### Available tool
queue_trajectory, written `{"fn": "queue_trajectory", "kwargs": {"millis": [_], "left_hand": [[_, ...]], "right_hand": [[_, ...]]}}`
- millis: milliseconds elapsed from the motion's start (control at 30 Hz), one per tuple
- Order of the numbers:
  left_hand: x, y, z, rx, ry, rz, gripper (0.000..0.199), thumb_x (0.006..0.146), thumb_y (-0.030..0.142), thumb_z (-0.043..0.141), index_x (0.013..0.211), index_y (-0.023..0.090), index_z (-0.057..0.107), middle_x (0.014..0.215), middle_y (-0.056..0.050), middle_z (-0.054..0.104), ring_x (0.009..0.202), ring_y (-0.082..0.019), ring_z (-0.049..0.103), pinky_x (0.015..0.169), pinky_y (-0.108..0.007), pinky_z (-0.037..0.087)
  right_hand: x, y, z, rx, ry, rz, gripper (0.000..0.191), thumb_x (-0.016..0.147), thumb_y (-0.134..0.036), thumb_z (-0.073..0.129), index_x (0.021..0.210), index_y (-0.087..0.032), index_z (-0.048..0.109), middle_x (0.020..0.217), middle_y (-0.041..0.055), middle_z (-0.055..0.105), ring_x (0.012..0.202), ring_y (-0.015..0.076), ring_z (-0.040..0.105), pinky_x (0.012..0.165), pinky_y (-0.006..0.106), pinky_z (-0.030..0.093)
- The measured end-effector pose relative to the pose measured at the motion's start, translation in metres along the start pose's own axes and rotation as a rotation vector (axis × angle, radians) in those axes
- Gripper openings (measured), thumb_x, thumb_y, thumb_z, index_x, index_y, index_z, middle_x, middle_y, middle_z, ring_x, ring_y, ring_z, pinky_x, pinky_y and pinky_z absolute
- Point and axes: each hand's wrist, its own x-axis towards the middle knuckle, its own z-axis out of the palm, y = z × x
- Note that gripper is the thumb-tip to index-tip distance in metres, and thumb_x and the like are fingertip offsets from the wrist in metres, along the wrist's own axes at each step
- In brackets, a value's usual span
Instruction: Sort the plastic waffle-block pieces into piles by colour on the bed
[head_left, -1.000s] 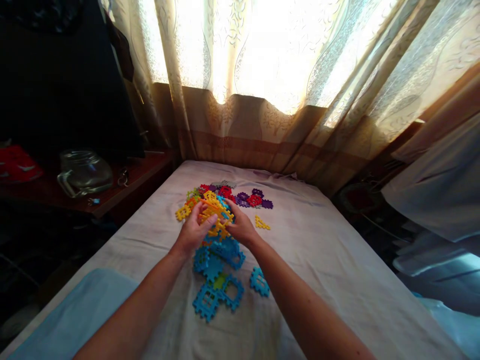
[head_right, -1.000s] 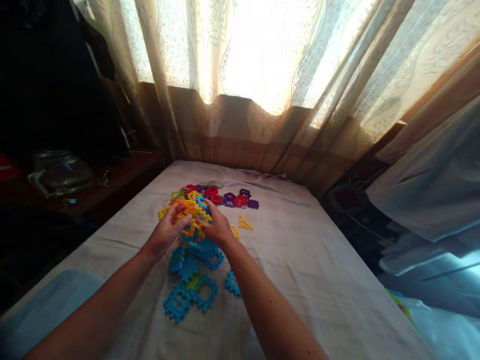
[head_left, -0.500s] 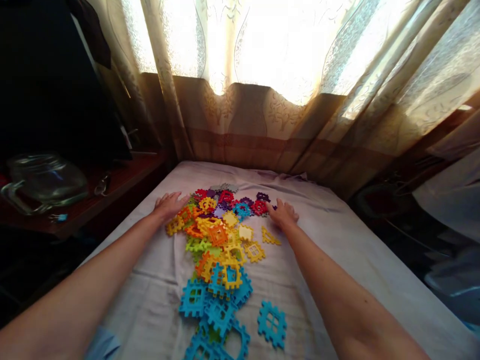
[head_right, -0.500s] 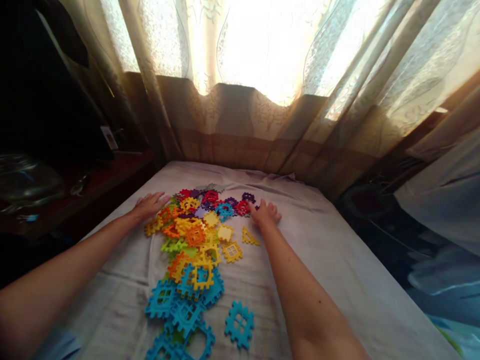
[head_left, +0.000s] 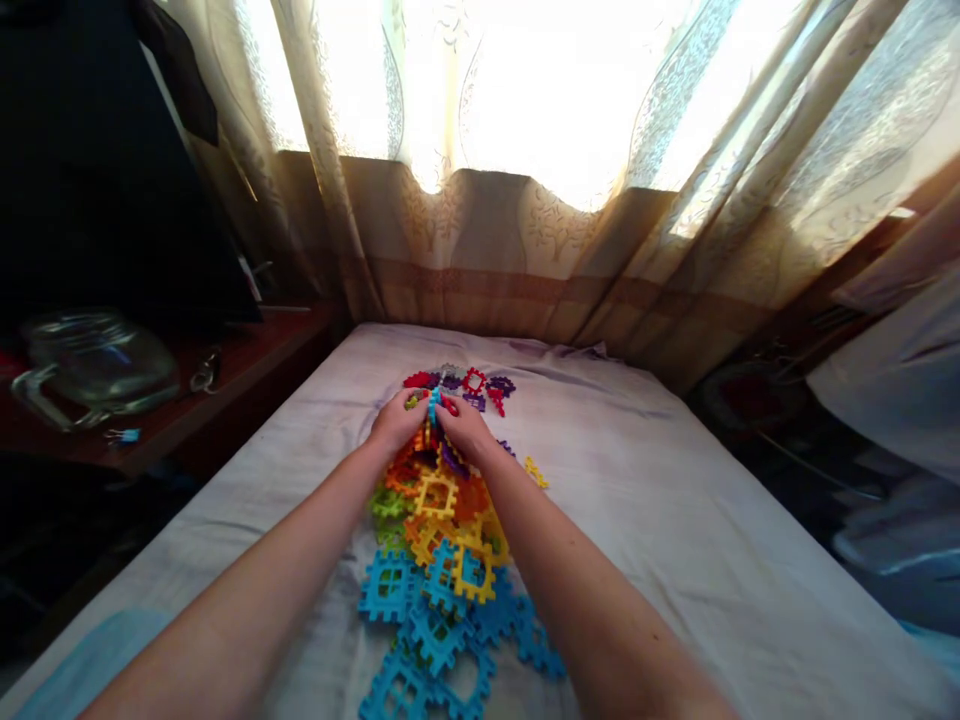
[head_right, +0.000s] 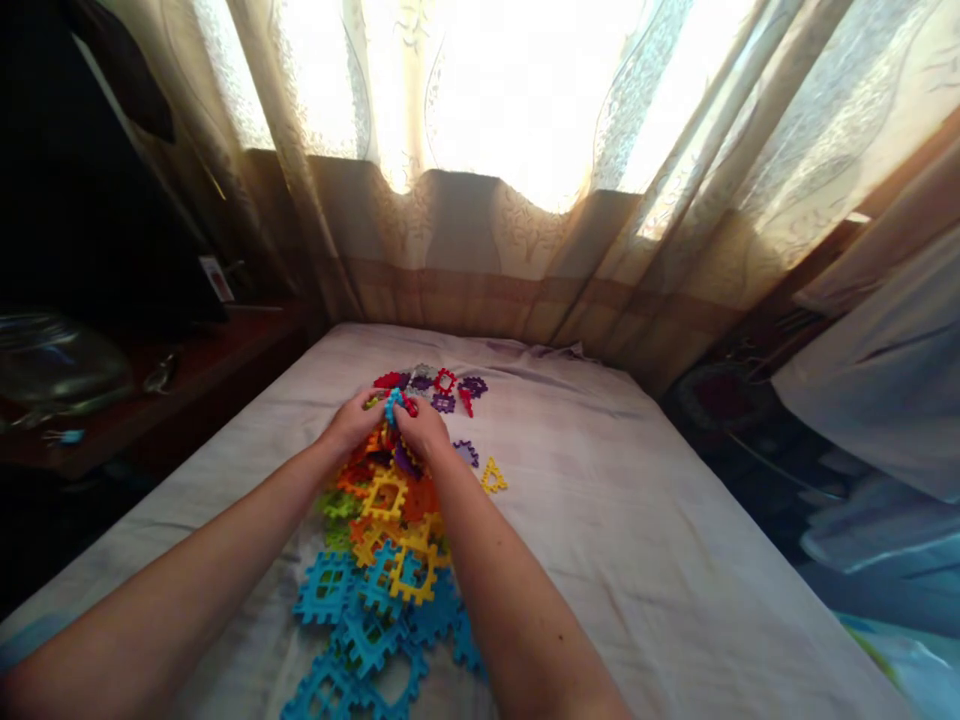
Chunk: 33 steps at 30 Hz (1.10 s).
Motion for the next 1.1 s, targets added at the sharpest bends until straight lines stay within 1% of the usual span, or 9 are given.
{"fn": "queue_trajectory", "kwargs": {"millis": [133, 300, 400, 500, 600, 667, 867, 967, 1100], "left_hand": [[-0.022, 0.027, -0.003, -0.148, -0.012, 0.039, 0.059, 0.081, 0.061, 0.056, 0.119, 0.016, 0.061, 0.102, -0.009, 0.073, 0.087, -0.019, 0.069, 0.082, -0.033, 0.055], [-0.061, 0.035, -0.043, -0.057, -0.065, 0.1, 0.061, 0.086, 0.065, 0.043, 0.125, 0.02, 0.058, 0.118, -0.009, 0.069, 0.104, -0.021, 0.067, 0.091, -0.035, 0.052], [-0.079, 0.015, -0.076, 0.192, -0.047, 0.082, 0.059, 0.082, 0.065, 0.047, 0.117, 0.02, 0.063, 0.13, -0.012, 0.064, 0.125, -0.027, 0.056, 0.109, -0.039, 0.039], [-0.094, -0.009, -0.093, 0.305, -0.013, 0.008, 0.059, 0.073, 0.063, 0.058, 0.111, 0.018, 0.064, 0.134, -0.018, 0.06, 0.135, -0.038, 0.046, 0.115, -0.053, 0.024], [-0.117, -0.026, -0.082, 0.357, -0.039, -0.023, 0.057, 0.075, 0.062, 0.056, 0.113, 0.021, 0.063, 0.131, -0.018, 0.063, 0.133, -0.038, 0.048, 0.114, -0.056, 0.024], [-0.139, -0.032, -0.061, 0.362, -0.06, 0.007, 0.058, 0.079, 0.061, 0.052, 0.12, 0.021, 0.059, 0.135, -0.016, 0.06, 0.134, -0.033, 0.048, 0.115, -0.049, 0.026], [-0.192, -0.036, 0.0, 0.169, 0.137, 0.107, 0.064, 0.084, 0.056, 0.05, 0.136, 0.019, 0.048, 0.149, -0.015, 0.047, 0.143, -0.029, 0.035, 0.119, -0.049, 0.019], [-0.192, -0.025, 0.008, -0.035, 0.114, 0.044, 0.059, 0.089, 0.054, 0.045, 0.135, 0.018, 0.05, 0.145, -0.016, 0.051, 0.14, -0.027, 0.041, 0.118, -0.047, 0.026], [-0.173, 0.01, 0.005, -0.109, 0.071, 0.043, 0.058, 0.095, 0.052, 0.031, 0.136, 0.014, 0.049, 0.142, -0.018, 0.054, 0.134, -0.025, 0.05, 0.112, -0.043, 0.038]], "right_hand": [[-0.012, -0.037, -0.005, 0.128, -0.004, 0.03, 0.038, 0.09, -0.038, 0.051, 0.123, -0.022, 0.062, 0.099, 0.0017, 0.073, 0.093, 0.0166, 0.066, 0.086, 0.03, 0.052], [-0.058, -0.057, -0.057, 0.173, -0.13, 0.074, 0.061, 0.084, -0.046, 0.061, 0.138, -0.02, 0.051, 0.121, 0.0093, 0.067, 0.104, 0.02, 0.066, 0.089, 0.033, 0.053], [-0.109, -0.027, -0.094, -0.032, -0.053, 0.077, 0.064, 0.082, -0.048, 0.062, 0.138, -0.019, 0.053, 0.135, 0.0136, 0.059, 0.12, 0.0251, 0.059, 0.101, 0.04, 0.048], [-0.172, 0.021, -0.108, -0.286, 0.097, 0.056, 0.061, 0.083, -0.05, 0.057, 0.135, -0.017, 0.056, 0.139, 0.0164, 0.056, 0.132, 0.0312, 0.049, 0.111, 0.05, 0.037], [-0.225, 0.052, -0.091, -0.484, 0.164, 0.094, 0.062, 0.083, -0.051, 0.058, 0.138, -0.022, 0.054, 0.141, 0.0187, 0.054, 0.135, 0.0389, 0.045, 0.109, 0.062, 0.035], [-0.243, 0.051, -0.065, -0.534, 0.128, 0.077, 0.067, 0.083, -0.053, 0.058, 0.143, -0.024, 0.05, 0.145, 0.0185, 0.049, 0.139, 0.0412, 0.038, 0.11, 0.065, 0.033], [-0.217, -0.001, 0.006, -0.412, 0.109, 0.085, 0.07, 0.088, -0.048, 0.054, 0.149, -0.016, 0.04, 0.148, 0.0205, 0.045, 0.14, 0.0383, 0.038, 0.113, 0.056, 0.033], [-0.193, -0.021, 0.018, -0.311, 0.125, 0.082, 0.061, 0.092, -0.04, 0.047, 0.147, -0.015, 0.041, 0.145, 0.0187, 0.049, 0.137, 0.0349, 0.043, 0.111, 0.053, 0.037], [-0.16, -0.052, 0.011, -0.184, 0.18, 0.013, 0.051, 0.091, -0.03, 0.046, 0.139, -0.013, 0.051, 0.142, 0.0179, 0.053, 0.135, 0.0294, 0.046, 0.113, 0.047, 0.036]]}}
